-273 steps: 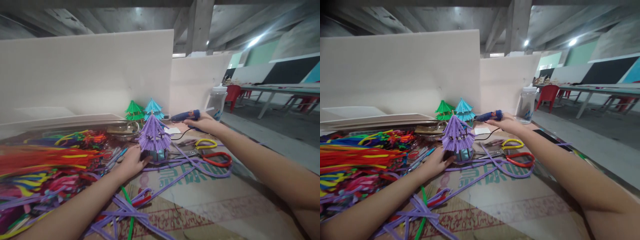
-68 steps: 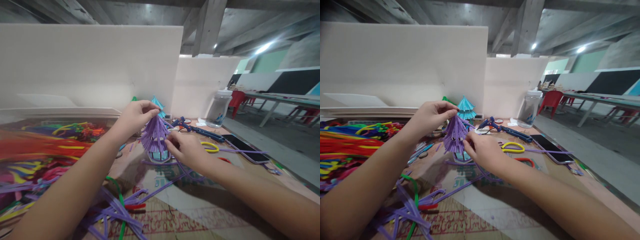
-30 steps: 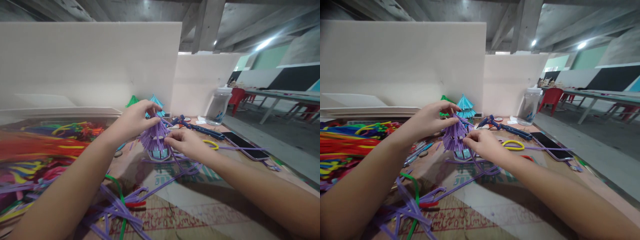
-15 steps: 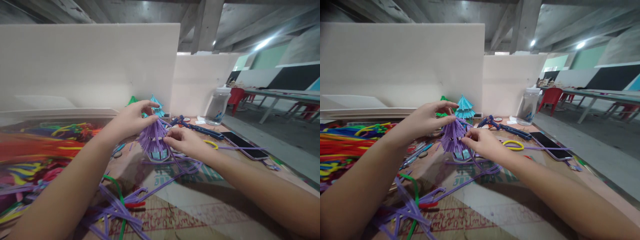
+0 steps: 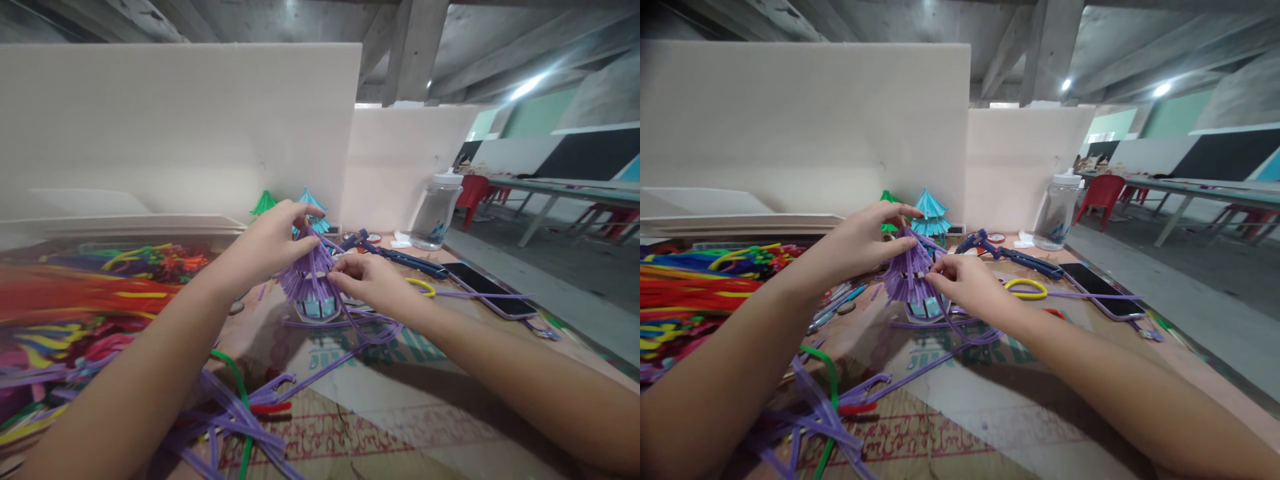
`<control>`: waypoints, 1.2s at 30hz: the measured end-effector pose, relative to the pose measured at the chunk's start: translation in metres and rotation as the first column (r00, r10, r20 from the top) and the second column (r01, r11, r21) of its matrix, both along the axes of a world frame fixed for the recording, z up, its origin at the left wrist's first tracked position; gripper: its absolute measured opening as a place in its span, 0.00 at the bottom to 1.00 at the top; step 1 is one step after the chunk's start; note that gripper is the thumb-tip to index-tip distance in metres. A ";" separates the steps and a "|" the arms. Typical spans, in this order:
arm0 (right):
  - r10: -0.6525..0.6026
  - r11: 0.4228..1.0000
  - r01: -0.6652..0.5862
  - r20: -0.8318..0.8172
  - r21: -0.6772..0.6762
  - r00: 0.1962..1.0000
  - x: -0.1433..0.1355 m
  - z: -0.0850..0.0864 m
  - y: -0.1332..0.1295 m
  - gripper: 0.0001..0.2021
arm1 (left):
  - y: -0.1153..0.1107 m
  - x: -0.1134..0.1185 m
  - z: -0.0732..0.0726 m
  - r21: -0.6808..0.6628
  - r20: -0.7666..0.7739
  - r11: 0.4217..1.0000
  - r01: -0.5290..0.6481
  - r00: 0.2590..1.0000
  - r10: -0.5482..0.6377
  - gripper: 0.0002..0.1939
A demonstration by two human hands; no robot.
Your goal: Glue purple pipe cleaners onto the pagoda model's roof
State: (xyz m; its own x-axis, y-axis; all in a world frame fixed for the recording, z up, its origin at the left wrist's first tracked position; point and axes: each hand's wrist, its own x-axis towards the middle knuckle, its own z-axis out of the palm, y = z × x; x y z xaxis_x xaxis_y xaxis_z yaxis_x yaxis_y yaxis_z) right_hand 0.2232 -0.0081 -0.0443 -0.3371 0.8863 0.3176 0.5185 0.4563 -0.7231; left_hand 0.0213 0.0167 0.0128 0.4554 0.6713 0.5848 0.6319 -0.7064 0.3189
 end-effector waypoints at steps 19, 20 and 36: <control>0.019 0.990 -0.035 -0.119 -0.135 0.993 0.006 0.006 0.004 0.10 | -0.002 0.004 0.000 -0.014 0.036 0.996 0.091 0.995 -0.091 0.19; 0.008 0.996 -0.017 -0.098 -0.088 0.995 0.006 0.006 0.003 0.10 | -0.003 0.005 0.000 -0.011 0.034 0.996 0.090 0.995 -0.089 0.19; 0.024 0.979 -0.027 -0.020 -0.202 1.000 0.007 0.012 0.004 0.12 | 0.003 0.004 0.000 0.020 0.021 0.994 0.105 0.994 -0.106 0.20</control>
